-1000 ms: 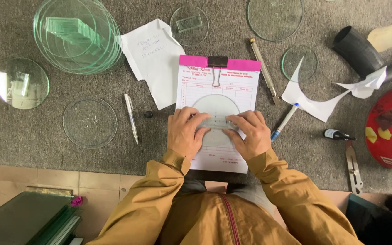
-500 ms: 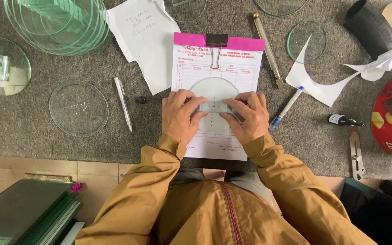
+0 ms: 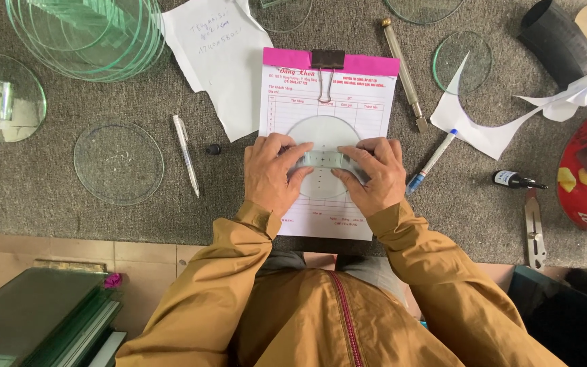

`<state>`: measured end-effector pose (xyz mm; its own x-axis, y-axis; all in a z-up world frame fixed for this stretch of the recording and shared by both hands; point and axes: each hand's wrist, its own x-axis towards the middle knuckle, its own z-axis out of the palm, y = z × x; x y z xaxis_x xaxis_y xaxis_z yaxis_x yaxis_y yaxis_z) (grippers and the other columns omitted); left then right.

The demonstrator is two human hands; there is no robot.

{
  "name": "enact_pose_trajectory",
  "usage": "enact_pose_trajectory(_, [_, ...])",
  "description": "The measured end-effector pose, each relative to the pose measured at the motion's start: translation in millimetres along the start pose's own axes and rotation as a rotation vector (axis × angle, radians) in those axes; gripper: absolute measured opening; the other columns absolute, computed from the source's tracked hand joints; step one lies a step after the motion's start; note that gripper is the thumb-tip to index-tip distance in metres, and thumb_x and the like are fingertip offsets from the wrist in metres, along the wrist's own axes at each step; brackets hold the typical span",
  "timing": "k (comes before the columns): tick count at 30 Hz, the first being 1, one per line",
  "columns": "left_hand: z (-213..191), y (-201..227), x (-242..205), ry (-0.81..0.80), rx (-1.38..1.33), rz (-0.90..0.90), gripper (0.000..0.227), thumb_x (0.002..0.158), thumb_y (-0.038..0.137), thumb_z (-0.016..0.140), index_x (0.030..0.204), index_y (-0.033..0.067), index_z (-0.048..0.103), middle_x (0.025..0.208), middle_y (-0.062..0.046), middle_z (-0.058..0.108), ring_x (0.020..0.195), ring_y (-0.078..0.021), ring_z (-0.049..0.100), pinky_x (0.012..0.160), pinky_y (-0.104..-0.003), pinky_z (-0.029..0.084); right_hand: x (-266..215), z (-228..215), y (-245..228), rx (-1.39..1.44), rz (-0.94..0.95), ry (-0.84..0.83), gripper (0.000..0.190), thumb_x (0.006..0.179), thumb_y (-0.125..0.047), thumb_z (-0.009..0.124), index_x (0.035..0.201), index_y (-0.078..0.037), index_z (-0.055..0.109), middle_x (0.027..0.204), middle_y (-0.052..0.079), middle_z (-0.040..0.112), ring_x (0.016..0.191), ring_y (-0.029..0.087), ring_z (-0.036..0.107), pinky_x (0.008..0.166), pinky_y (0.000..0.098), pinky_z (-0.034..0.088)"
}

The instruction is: The person marks small rectangular glass pieces with a black marker, then places them on a circular glass template to align with printed lines. The person repeats this process for multiple pieces, occasionally picking up and setting down other glass items on the table.

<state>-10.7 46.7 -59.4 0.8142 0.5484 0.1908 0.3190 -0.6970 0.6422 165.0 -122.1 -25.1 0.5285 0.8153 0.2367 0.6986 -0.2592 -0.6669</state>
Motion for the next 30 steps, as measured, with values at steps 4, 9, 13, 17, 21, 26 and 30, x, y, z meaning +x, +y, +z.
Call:
enact_pose_trajectory(4, [-3, 3, 2, -0.001, -0.032, -0.015, 0.042, 0.098, 0.047, 0.085, 0.135, 0.0282, 0.079, 0.113, 0.004, 0.059, 0.105, -0.0242, 0.062, 0.095, -0.046, 0.046, 2, -3, -5, 0.02, 0.003, 0.0, 0.038, 0.096, -0.03, 0.094, 0.128, -0.012, 0.084, 0.107, 0.01, 0.058, 0.103, 0.033, 0.059, 0.084, 0.0452, 0.058])
enact_pose_trajectory(9, [-3, 2, 3, 0.032, -0.029, 0.013, 0.037, 0.101, 0.049, 0.082, 0.134, 0.0327, 0.08, 0.111, 0.006, 0.058, 0.102, -0.0232, 0.062, 0.092, -0.045, 0.046, 0, -2, -6, 0.029, 0.018, 0.021, 0.035, 0.098, -0.03, 0.092, 0.128, -0.013, 0.084, 0.106, 0.01, 0.059, 0.105, 0.033, 0.06, 0.083, 0.0453, 0.058])
enact_pose_trajectory(13, [2, -1, 1, 0.057, -0.025, 0.021, 0.03, 0.103, 0.049, 0.079, 0.129, 0.0347, 0.081, 0.11, 0.007, 0.058, 0.101, -0.0217, 0.063, 0.092, -0.043, 0.046, -5, 4, 2, 0.012, 0.005, 0.046, 0.032, 0.099, -0.031, 0.091, 0.126, -0.015, 0.085, 0.107, 0.008, 0.059, 0.107, 0.031, 0.059, 0.085, 0.0432, 0.057])
enact_pose_trajectory(17, [1, 1, 2, 0.079, -0.028, 0.032, 0.026, 0.103, 0.048, 0.079, 0.125, 0.0356, 0.082, 0.109, 0.007, 0.058, 0.1, -0.0212, 0.063, 0.091, -0.043, 0.046, -4, 5, 0, 0.023, 0.0, 0.058, 0.026, 0.101, -0.028, 0.089, 0.124, -0.015, 0.085, 0.107, 0.009, 0.059, 0.105, 0.033, 0.059, 0.086, 0.0447, 0.056])
enact_pose_trajectory(21, [1, 0, 3, 0.093, -0.013, 0.043, 0.025, 0.105, 0.048, 0.076, 0.125, 0.0345, 0.081, 0.109, 0.007, 0.058, 0.1, -0.0214, 0.064, 0.091, -0.043, 0.046, -4, 7, 4, 0.009, 0.002, 0.06, 0.026, 0.1, -0.028, 0.09, 0.123, -0.017, 0.086, 0.108, 0.008, 0.06, 0.108, 0.032, 0.06, 0.088, 0.0445, 0.057])
enact_pose_trajectory(26, [-3, 3, 4, 0.088, -0.05, 0.04, 0.03, 0.103, 0.051, 0.08, 0.126, 0.0318, 0.081, 0.11, 0.006, 0.058, 0.1, -0.0219, 0.063, 0.091, -0.044, 0.045, -8, 10, 10, 0.005, 0.009, 0.061, 0.027, 0.099, -0.028, 0.091, 0.124, -0.018, 0.085, 0.11, 0.008, 0.061, 0.11, 0.033, 0.06, 0.09, 0.0454, 0.057])
enact_pose_trajectory(30, [-3, 2, 2, 0.08, -0.058, 0.038, 0.036, 0.102, 0.052, 0.08, 0.132, 0.0325, 0.079, 0.111, 0.007, 0.059, 0.1, -0.022, 0.062, 0.091, -0.044, 0.045, -9, 5, 2, 0.029, 0.015, 0.061, 0.035, 0.098, -0.028, 0.091, 0.13, -0.015, 0.083, 0.109, 0.01, 0.061, 0.109, 0.035, 0.06, 0.092, 0.048, 0.057])
